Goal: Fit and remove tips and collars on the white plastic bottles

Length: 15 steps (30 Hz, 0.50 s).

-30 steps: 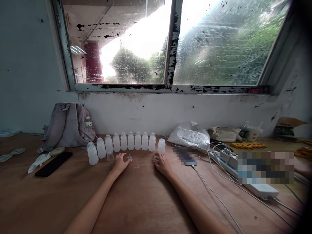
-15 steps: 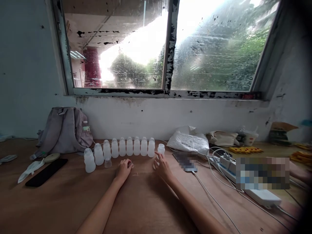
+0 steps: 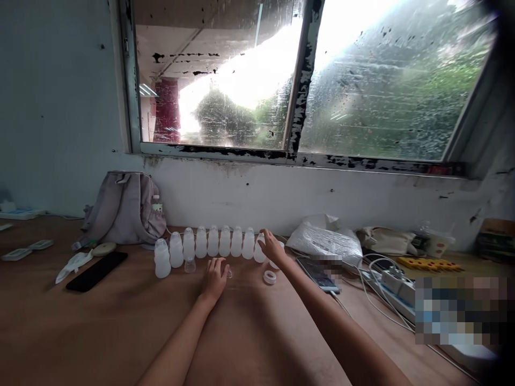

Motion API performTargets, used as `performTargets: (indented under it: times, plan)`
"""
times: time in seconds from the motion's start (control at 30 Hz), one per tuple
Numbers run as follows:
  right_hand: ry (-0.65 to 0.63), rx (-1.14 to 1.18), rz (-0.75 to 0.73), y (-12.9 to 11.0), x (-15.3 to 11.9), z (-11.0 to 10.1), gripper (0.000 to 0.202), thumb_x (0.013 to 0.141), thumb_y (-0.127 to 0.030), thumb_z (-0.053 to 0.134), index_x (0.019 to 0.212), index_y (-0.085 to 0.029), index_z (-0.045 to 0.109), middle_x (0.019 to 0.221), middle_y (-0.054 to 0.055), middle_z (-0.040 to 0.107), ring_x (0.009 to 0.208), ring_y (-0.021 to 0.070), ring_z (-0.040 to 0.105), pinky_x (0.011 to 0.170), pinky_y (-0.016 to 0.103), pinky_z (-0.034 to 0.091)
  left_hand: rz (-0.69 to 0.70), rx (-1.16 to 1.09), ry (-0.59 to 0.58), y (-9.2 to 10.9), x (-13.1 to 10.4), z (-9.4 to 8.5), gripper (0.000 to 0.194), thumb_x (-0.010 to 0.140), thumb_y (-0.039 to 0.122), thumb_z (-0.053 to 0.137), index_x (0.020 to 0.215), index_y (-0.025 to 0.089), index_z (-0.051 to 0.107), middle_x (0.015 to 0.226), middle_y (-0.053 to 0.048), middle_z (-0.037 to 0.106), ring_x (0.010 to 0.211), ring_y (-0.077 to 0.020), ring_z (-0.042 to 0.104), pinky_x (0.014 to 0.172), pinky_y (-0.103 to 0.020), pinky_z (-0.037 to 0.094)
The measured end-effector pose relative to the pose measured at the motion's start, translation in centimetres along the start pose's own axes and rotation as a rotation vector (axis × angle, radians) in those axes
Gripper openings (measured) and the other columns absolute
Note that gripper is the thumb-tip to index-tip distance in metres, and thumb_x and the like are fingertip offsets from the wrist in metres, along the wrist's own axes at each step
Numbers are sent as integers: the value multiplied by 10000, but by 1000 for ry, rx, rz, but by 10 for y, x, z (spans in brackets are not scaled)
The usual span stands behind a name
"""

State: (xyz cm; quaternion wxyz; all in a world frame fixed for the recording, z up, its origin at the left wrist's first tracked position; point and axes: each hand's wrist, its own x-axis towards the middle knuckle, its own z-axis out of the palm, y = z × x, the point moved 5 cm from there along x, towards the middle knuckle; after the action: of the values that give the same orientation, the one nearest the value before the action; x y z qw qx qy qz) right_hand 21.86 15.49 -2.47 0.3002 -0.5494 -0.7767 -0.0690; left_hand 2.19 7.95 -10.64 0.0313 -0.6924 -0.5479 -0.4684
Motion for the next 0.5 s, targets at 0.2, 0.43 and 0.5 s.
performTargets:
  times: [0.2, 0.43, 0.5]
  plan:
    - [82, 322, -200, -40, -65, -14, 245, 748, -268, 515, 974, -183, 478, 939, 64, 562, 884, 179, 520, 784, 298, 394, 129, -327, -51, 40, -13, -10, 504, 702, 351, 562, 1150, 192, 392, 1125, -103, 463, 975, -217, 481, 844, -363, 391]
    - [25, 527, -220, -55, -115, -12, 463, 818, -321, 390, 1248, -195, 271, 1238, 94, 413, 1135, 181, 394, 918, 321, 334, -144, -792, -213, 62, -28, 11, 306, 738, 381, 514, 978, 197, 464, 885, -71, 595, 663, -155, 594, 577, -262, 476]
    - [-13, 465, -206, -46, -115, -7, 491, 798, -354, 416, 1248, -199, 291, 1246, 93, 412, 1154, 207, 370, 933, 357, 312, -199, -846, -196, 62, -28, 10, 284, 736, 393, 511, 937, 194, 480, 839, -61, 608, 683, -163, 598, 610, -268, 476]
